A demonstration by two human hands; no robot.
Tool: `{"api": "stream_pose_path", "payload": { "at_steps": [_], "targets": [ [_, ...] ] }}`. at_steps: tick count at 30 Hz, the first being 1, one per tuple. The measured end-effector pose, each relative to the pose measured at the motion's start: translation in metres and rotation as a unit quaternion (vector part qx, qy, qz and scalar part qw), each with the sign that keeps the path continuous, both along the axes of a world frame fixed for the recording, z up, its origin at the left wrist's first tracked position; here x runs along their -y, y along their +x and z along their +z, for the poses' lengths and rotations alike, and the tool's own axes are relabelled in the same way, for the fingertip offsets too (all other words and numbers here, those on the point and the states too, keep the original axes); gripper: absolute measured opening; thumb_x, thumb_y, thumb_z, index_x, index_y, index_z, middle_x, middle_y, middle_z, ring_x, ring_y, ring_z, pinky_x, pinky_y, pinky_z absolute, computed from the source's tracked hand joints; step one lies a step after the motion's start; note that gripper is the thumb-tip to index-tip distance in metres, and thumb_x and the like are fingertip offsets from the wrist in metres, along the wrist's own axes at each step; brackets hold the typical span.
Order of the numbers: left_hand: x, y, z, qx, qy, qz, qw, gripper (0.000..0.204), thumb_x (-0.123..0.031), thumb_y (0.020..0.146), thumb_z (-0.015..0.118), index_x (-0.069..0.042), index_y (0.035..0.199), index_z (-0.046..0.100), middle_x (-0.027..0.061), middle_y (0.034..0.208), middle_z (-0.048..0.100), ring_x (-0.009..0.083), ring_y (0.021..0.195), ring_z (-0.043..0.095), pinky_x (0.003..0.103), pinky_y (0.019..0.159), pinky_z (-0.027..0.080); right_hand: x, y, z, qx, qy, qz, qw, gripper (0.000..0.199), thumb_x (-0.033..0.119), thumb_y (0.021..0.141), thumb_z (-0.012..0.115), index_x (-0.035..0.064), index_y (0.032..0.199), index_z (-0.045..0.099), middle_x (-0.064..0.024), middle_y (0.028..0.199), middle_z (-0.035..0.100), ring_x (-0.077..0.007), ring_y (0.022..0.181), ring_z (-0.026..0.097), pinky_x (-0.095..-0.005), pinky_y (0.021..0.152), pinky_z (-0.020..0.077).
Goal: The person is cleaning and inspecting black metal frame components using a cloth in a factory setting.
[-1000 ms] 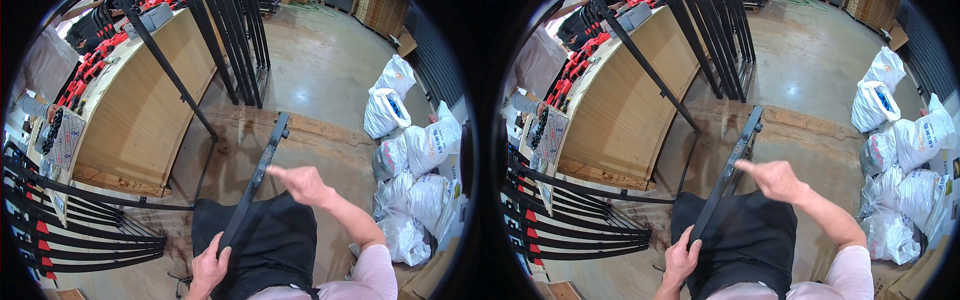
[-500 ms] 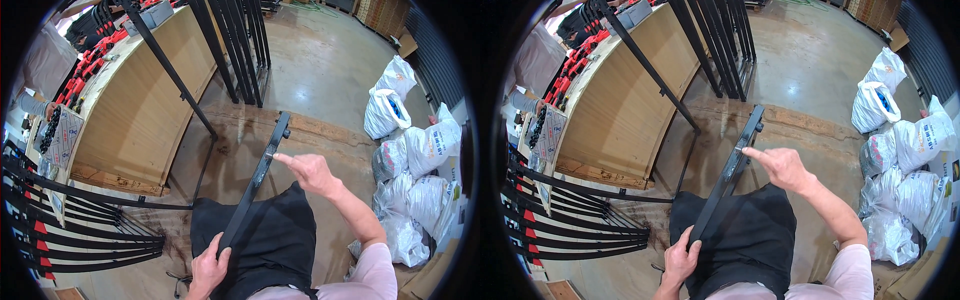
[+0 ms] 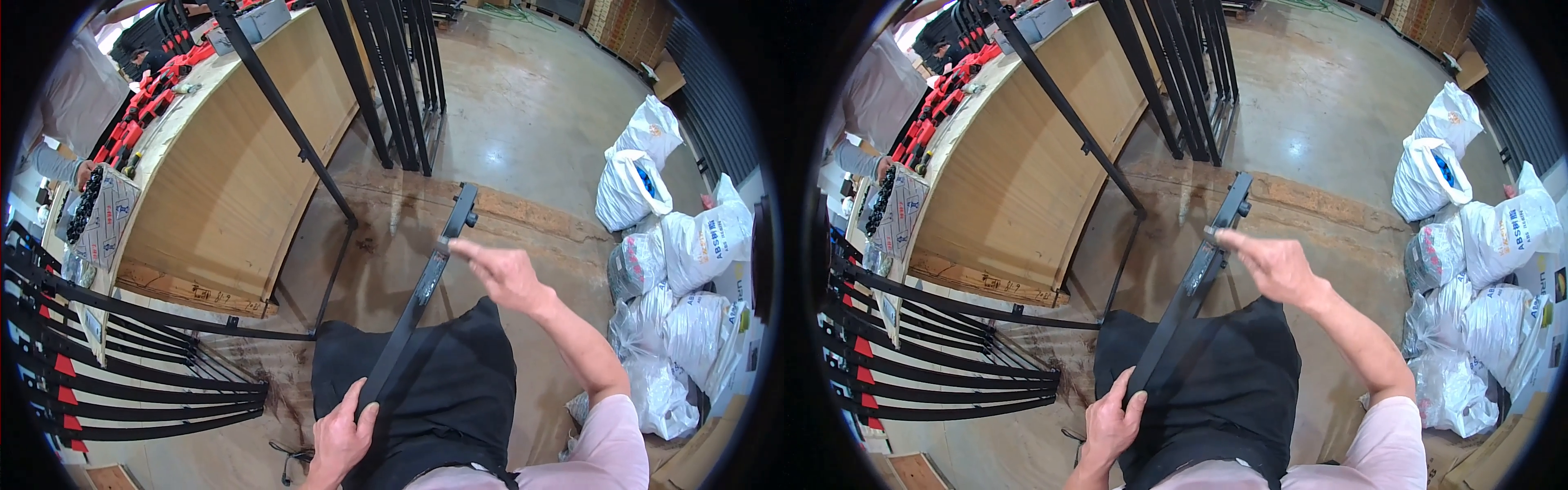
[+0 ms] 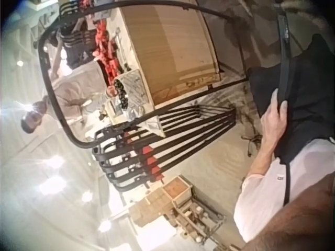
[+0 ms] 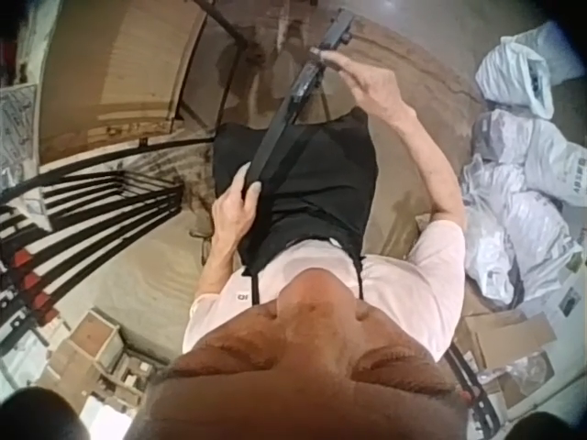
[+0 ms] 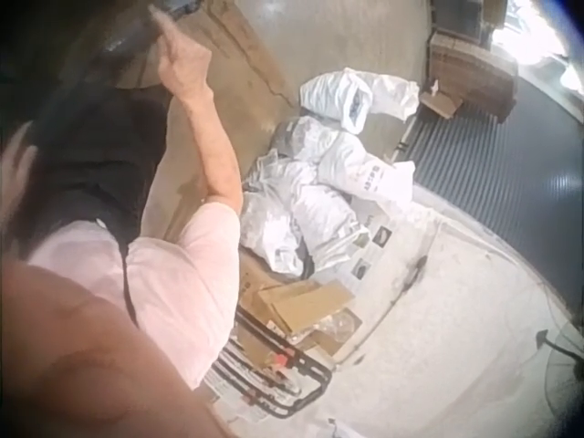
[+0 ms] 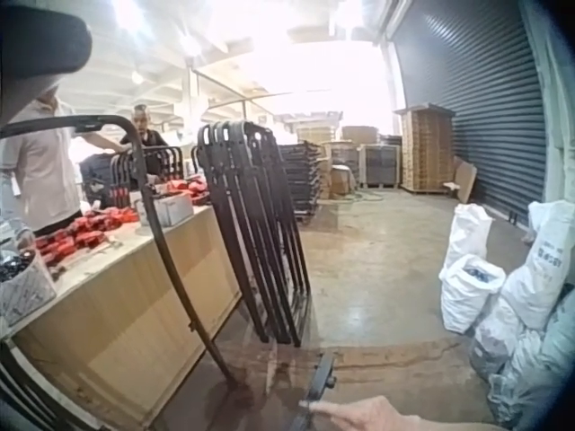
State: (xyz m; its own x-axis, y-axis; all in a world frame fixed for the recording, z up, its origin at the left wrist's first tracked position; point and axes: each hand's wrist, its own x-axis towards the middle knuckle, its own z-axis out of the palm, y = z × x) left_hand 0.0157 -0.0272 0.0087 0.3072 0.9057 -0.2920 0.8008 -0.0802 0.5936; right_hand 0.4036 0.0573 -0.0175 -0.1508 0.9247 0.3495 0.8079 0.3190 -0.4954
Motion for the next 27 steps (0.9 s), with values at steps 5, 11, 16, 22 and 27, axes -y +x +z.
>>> {"api": "stream_pose_path", "payload": {
  "at_steps": [5,11,16,22,27],
  "targets": [
    [0.0,0.002,0.001,0.008,-0.003,-0.002,1.0,0.051,-0.032,0.101,0.071,-0.013,0.147,0.061,0.0225,0.108,0.078,0.0436,0.096,0.076,0.049,0.081,0.061,-0.002,0.012,-0.003,-0.001,0.039,-0.025,0.999,0.049,0.004,0.097,0.065,0.018,0.144,0.066,-0.0132,0.117,0.078,-0.0346,0.096,0.077,-0.0433,0.076,0.0634],
    [-0.002,0.0,-0.002,0.013,0.013,-0.002,1.0,0.051,-0.031,0.101,0.071,-0.012,0.147,0.061,0.0226,0.109,0.078,0.0434,0.097,0.076,0.048,0.081,0.061,0.0,0.004,0.0,-0.01,0.02,0.01,1.0,0.049,0.006,0.097,0.065,0.0207,0.144,0.066,-0.0122,0.109,0.079,-0.035,0.09,0.077,-0.044,0.072,0.0616],
    [-0.001,-0.001,-0.003,0.021,0.024,-0.002,0.999,0.051,-0.03,0.101,0.072,-0.011,0.147,0.061,0.0226,0.108,0.078,0.0432,0.096,0.076,0.048,0.081,0.061,-0.008,0.008,0.012,0.017,-0.021,-0.047,0.999,0.047,0.005,0.098,0.063,0.0191,0.143,0.066,-0.0122,0.108,0.079,-0.0351,0.087,0.077,-0.0434,0.069,0.061],
    [0.001,-0.001,-0.002,0.012,0.013,-0.004,1.0,0.051,-0.03,0.101,0.072,-0.012,0.147,0.061,0.023,0.106,0.078,0.0434,0.095,0.076,0.048,0.08,0.061,0.001,0.0,0.003,-0.005,0.017,0.016,1.0,0.051,0.004,0.094,0.065,0.0184,0.143,0.068,-0.0164,0.107,0.078,-0.0361,0.084,0.075,-0.0417,0.071,0.0601],
    [0.002,0.0,-0.003,0.016,0.013,-0.005,1.0,0.051,-0.031,0.101,0.072,-0.012,0.147,0.061,0.0231,0.106,0.078,0.0434,0.095,0.076,0.048,0.08,0.061,0.003,0.0,-0.004,0.0,0.014,0.015,1.0,0.053,0.002,0.094,0.062,0.0194,0.145,0.066,-0.013,0.101,0.078,-0.0338,0.081,0.075,-0.0415,0.068,0.0595]
  ]
}}
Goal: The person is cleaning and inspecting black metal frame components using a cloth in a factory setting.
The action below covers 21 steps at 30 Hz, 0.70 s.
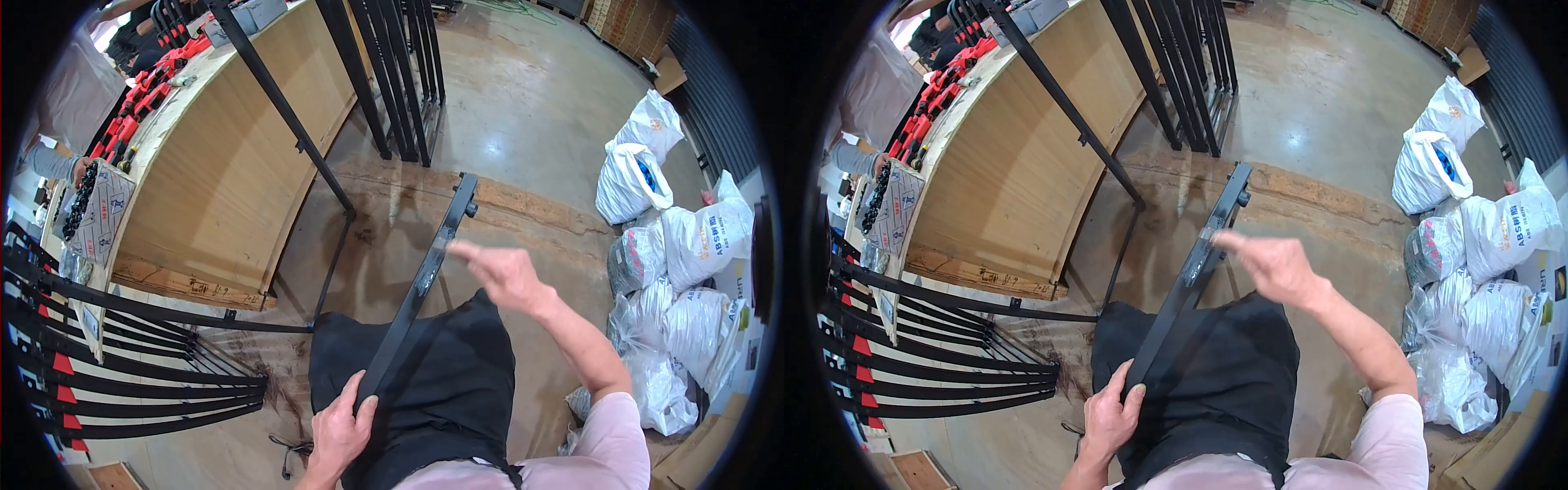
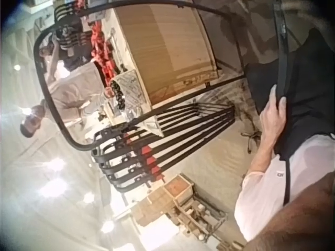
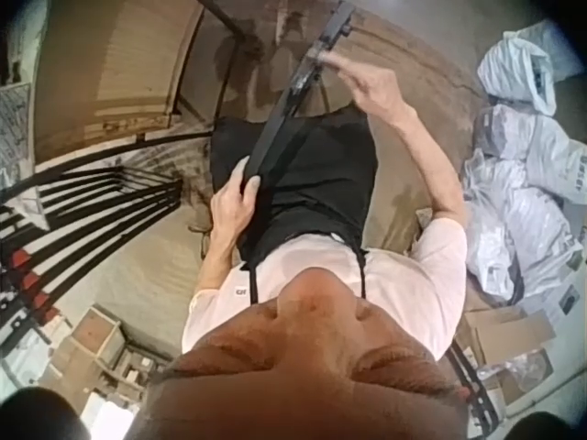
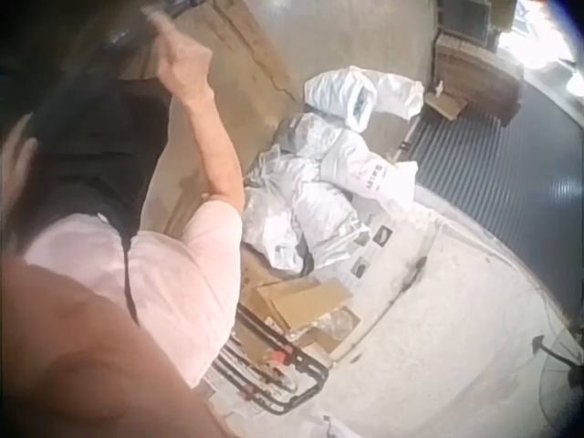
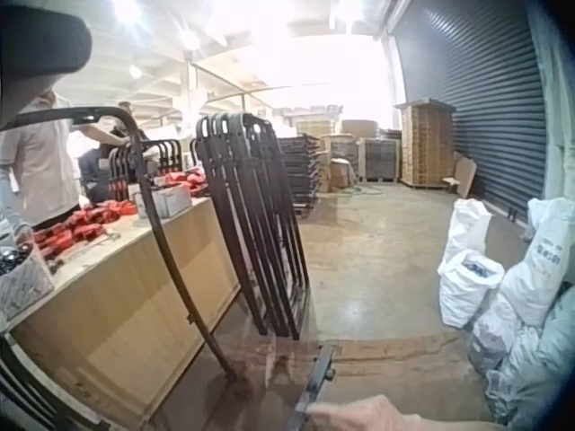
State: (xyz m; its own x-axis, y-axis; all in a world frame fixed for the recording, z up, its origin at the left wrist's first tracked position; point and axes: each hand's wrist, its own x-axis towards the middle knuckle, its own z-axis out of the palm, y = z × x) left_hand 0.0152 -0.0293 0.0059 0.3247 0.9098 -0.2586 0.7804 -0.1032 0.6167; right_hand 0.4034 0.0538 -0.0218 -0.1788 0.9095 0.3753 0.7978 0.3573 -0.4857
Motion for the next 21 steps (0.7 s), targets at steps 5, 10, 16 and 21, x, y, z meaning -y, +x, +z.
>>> {"api": "stream_pose_path", "payload": {
  "at_steps": [5,10,16,21],
  "targets": [
    [-0.001,-0.002,-0.001,0.003,0.007,0.003,1.0,0.051,-0.031,0.102,0.07,-0.012,0.148,0.06,0.0234,0.107,0.078,0.044,0.096,0.076,0.049,0.081,0.06,0.015,-0.015,0.013,0.033,-0.077,0.04,0.996,0.049,0.001,0.095,0.064,0.0156,0.142,0.068,-0.0133,0.107,0.079,-0.0336,0.088,0.077,-0.0409,0.073,0.061],
    [-0.002,0.0,0.001,0.001,0.004,0.004,1.0,0.051,-0.031,0.102,0.07,-0.013,0.148,0.06,0.0233,0.108,0.078,0.0443,0.097,0.076,0.049,0.081,0.06,0.016,-0.012,0.013,0.017,-0.036,0.016,0.999,0.053,0.003,0.092,0.066,0.017,0.143,0.068,-0.0168,0.096,0.076,-0.0363,0.078,0.073,-0.0424,0.069,0.0586],
    [-0.003,0.001,-0.001,-0.012,-0.004,0.005,1.0,0.05,-0.032,0.102,0.069,-0.014,0.148,0.06,0.023,0.108,0.078,0.0441,0.097,0.076,0.049,0.081,0.06,0.02,-0.018,0.008,-0.002,0.02,0.013,1.0,0.052,0.001,0.092,0.064,0.0165,0.141,0.069,-0.0109,0.073,0.069,-0.032,0.063,0.068,-0.0427,0.057,0.0538],
    [-0.002,0.001,0.003,-0.028,-0.019,0.008,0.999,0.051,-0.033,0.102,0.07,-0.014,0.148,0.06,0.0226,0.108,0.078,0.0435,0.096,0.076,0.049,0.08,0.06,0.022,-0.015,0.013,0.016,0.003,-0.033,0.999,0.052,0.001,0.089,0.067,0.0122,0.14,0.07,-0.0121,0.071,0.067,-0.033,0.066,0.07,-0.0437,0.06,0.0545]
  ]
}}
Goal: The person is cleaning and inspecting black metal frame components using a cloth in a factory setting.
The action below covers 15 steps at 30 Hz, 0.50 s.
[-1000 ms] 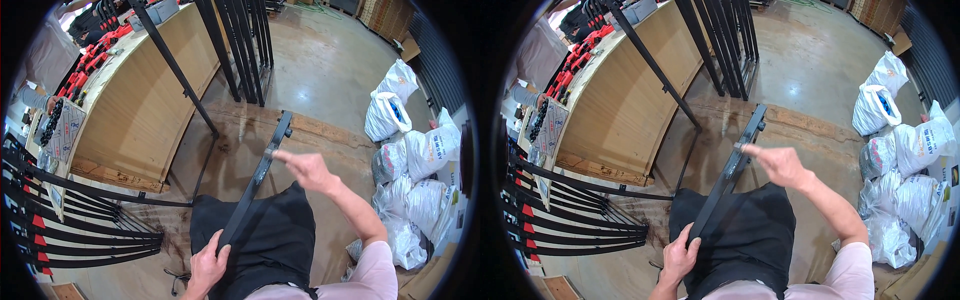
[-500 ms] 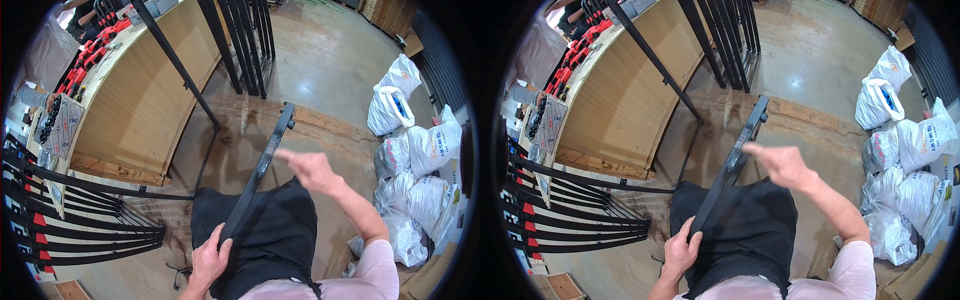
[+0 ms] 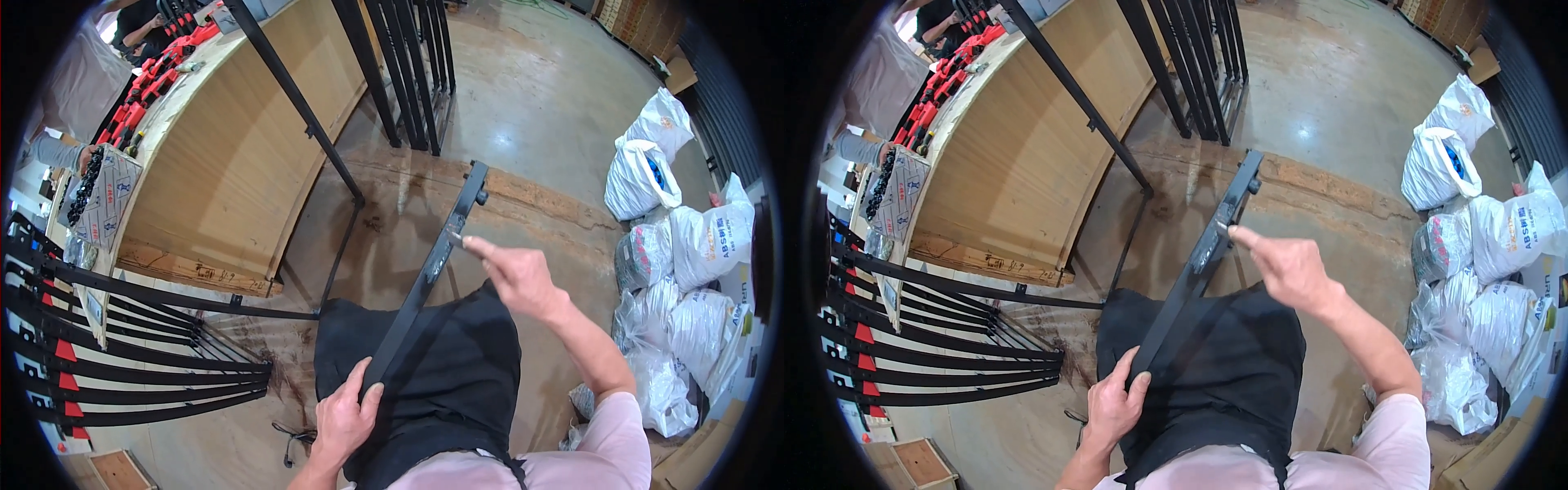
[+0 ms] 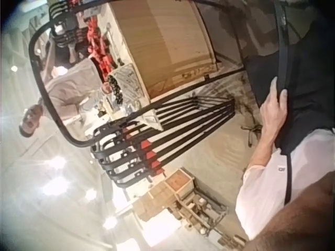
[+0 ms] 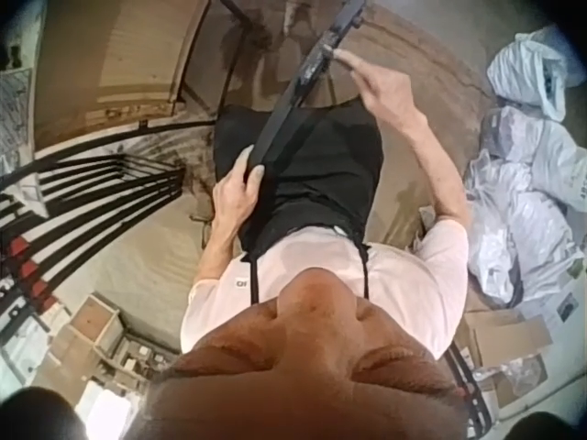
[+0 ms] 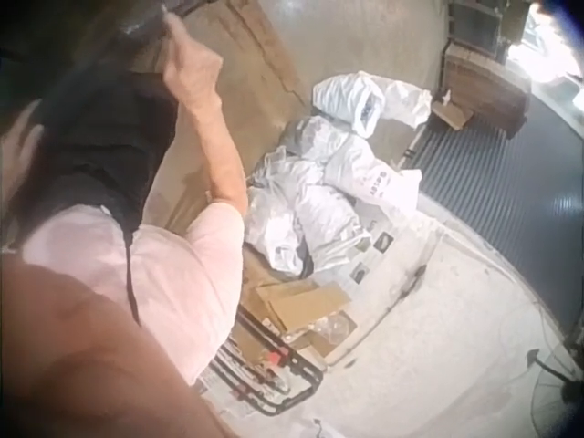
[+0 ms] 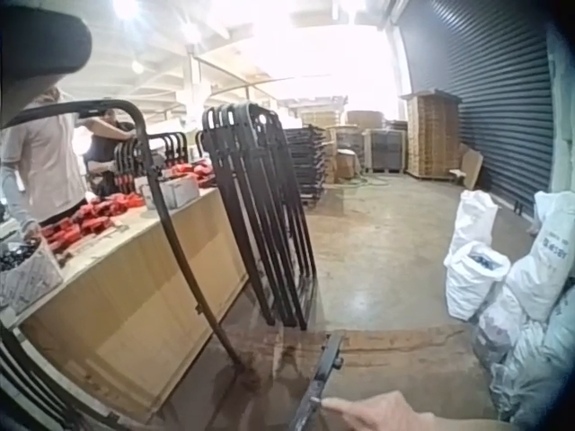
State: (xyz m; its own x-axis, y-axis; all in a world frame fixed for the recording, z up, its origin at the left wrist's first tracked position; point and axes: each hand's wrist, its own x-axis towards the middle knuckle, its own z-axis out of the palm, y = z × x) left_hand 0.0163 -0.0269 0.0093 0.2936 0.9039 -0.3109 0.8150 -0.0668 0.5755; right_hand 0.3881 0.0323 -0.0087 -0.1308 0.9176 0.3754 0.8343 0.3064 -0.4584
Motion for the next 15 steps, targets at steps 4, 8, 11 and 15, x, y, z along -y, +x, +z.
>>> {"api": "stream_pose_path", "payload": {
  "at_steps": [4,8,11,15],
  "targets": [
    [-0.001,0.001,0.001,0.021,0.011,-0.007,1.0,0.051,-0.034,0.102,0.069,-0.013,0.149,0.06,0.0226,0.108,0.078,0.0437,0.095,0.076,0.049,0.08,0.06,0.014,-0.013,0.003,0.006,0.003,0.086,0.996,0.054,0.002,0.089,0.062,0.014,0.141,0.069,-0.0115,0.067,0.064,-0.0307,0.057,0.066,-0.0428,0.054,0.0529],
    [0.001,0.0,-0.004,0.027,0.032,-0.013,0.999,0.052,-0.033,0.102,0.07,-0.013,0.149,0.06,0.0224,0.107,0.078,0.0438,0.095,0.076,0.05,0.08,0.06,0.012,-0.013,0.007,0.013,0.009,0.055,0.998,0.053,0.003,0.09,0.063,0.0136,0.141,0.069,-0.0114,0.067,0.064,-0.0304,0.058,0.066,-0.0423,0.054,0.0533],
    [0.001,0.0,0.001,0.01,0.002,-0.002,1.0,0.051,-0.032,0.102,0.07,-0.013,0.148,0.06,0.0221,0.107,0.078,0.0436,0.094,0.076,0.049,0.08,0.06,0.018,-0.021,0.007,-0.006,-0.001,0.079,0.997,0.05,0.003,0.092,0.063,0.0135,0.141,0.069,-0.0122,0.068,0.065,-0.0311,0.06,0.068,-0.0421,0.054,0.0538],
    [0.003,-0.001,-0.003,0.032,0.027,-0.013,0.999,0.051,-0.032,0.102,0.07,-0.013,0.149,0.059,0.0221,0.107,0.078,0.0439,0.094,0.076,0.05,0.08,0.06,0.017,-0.021,0.006,-0.034,-0.009,0.087,0.996,0.049,0.002,0.091,0.064,0.0117,0.139,0.069,-0.0148,0.075,0.07,-0.0325,0.063,0.07,-0.0421,0.057,0.0556]
  ]
}}
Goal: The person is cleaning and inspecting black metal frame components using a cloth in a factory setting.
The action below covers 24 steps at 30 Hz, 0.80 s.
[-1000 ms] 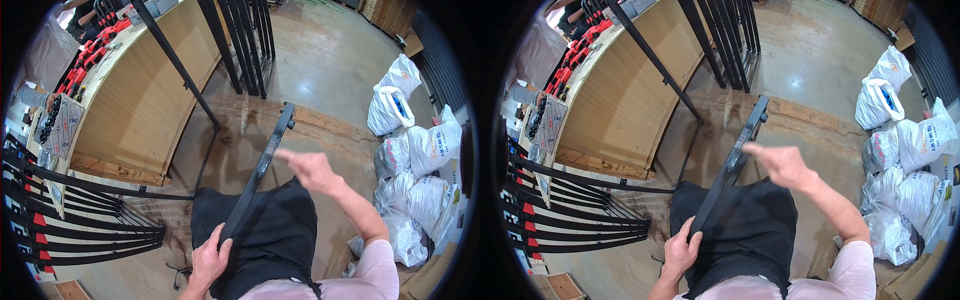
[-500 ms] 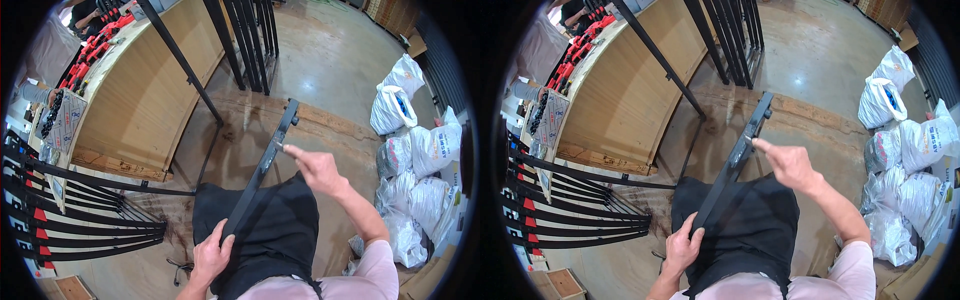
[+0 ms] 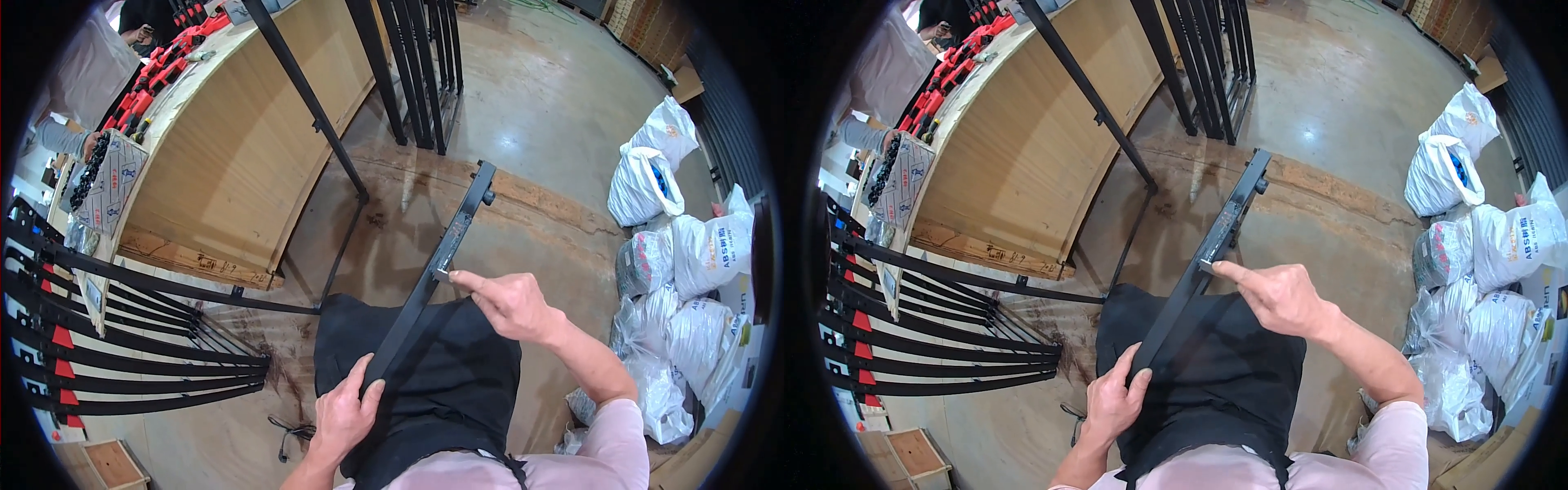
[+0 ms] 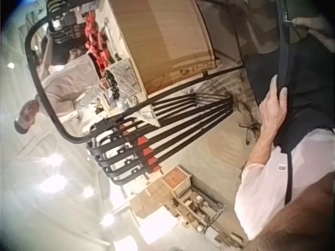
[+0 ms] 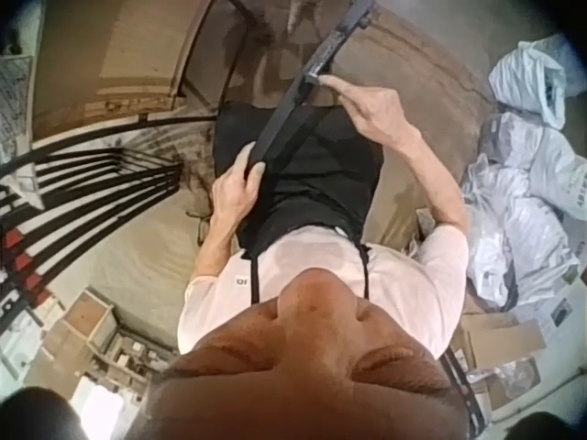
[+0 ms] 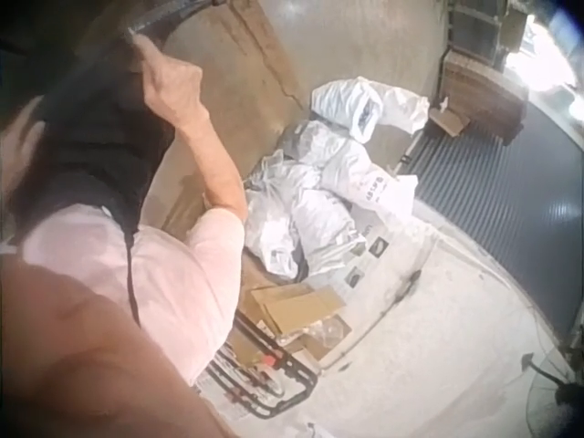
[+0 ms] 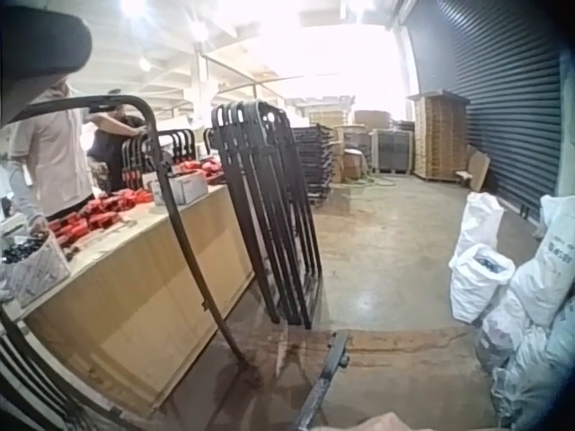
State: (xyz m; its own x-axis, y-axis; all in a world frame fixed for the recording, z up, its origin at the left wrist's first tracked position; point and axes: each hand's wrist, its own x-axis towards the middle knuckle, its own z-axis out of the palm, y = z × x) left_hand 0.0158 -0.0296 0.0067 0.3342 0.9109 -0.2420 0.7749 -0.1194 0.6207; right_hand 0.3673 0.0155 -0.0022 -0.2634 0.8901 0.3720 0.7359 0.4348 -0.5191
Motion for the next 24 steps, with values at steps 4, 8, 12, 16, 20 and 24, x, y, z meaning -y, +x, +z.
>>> {"api": "stream_pose_path", "payload": {
  "at_steps": [4,8,12,16,20,24],
  "targets": [
    [0.0,0.002,0.002,-0.015,-0.013,0.004,1.0,0.051,-0.031,0.102,0.07,-0.013,0.148,0.06,0.0218,0.107,0.078,0.0435,0.095,0.076,0.05,0.08,0.06,0.001,0.007,0.001,0.027,-0.024,-0.048,0.998,0.047,0.001,0.091,0.065,0.0103,0.138,0.07,-0.0161,0.081,0.074,-0.0339,0.066,0.072,-0.042,0.059,0.0568],
    [0.0,0.003,0.005,-0.016,-0.015,0.005,1.0,0.051,-0.031,0.102,0.07,-0.012,0.148,0.06,0.0215,0.107,0.078,0.043,0.094,0.076,0.049,0.081,0.06,0.001,0.005,-0.002,0.002,-0.017,-0.048,0.999,0.05,0.002,0.091,0.065,0.0121,0.14,0.068,-0.0166,0.084,0.075,-0.034,0.066,0.072,-0.0423,0.058,0.0571],
    [0.001,0.002,0.001,-0.002,0.004,-0.004,1.0,0.051,-0.031,0.102,0.069,-0.012,0.148,0.059,0.0217,0.107,0.078,0.043,0.094,0.076,0.049,0.08,0.061,0.003,0.0,-0.005,0.008,-0.003,-0.039,0.999,0.051,0.003,0.091,0.066,0.0139,0.141,0.067,-0.0164,0.08,0.073,-0.034,0.065,0.071,-0.043,0.058,0.0567],
    [0.0,0.001,0.002,-0.006,0.005,0.0,1.0,0.051,-0.031,0.102,0.07,-0.011,0.148,0.06,0.0217,0.106,0.078,0.0428,0.094,0.076,0.049,0.079,0.061,0.0,0.004,-0.005,0.014,-0.004,-0.043,0.999,0.049,0.004,0.092,0.066,0.0137,0.14,0.068,-0.0146,0.074,0.07,-0.0332,0.064,0.071,-0.0432,0.056,0.0555],
    [0.0,0.001,0.003,-0.011,-0.003,0.0,1.0,0.05,-0.032,0.102,0.07,-0.012,0.147,0.06,0.022,0.106,0.078,0.0425,0.094,0.076,0.049,0.079,0.061,0.002,0.001,-0.002,0.043,-0.017,-0.016,0.999,0.049,0.003,0.092,0.064,0.0127,0.14,0.069,-0.0133,0.068,0.066,-0.0328,0.06,0.068,-0.0435,0.055,0.0538],
    [0.002,0.001,-0.001,-0.002,0.006,-0.003,1.0,0.05,-0.033,0.103,0.069,-0.011,0.147,0.06,0.022,0.107,0.078,0.0426,0.094,0.076,0.049,0.079,0.061,0.001,0.007,-0.005,0.055,-0.019,-0.057,0.997,0.047,0.002,0.092,0.066,0.0066,0.138,0.069,-0.015,0.075,0.071,-0.0331,0.065,0.071,-0.0441,0.06,0.0555]
  ]
}}
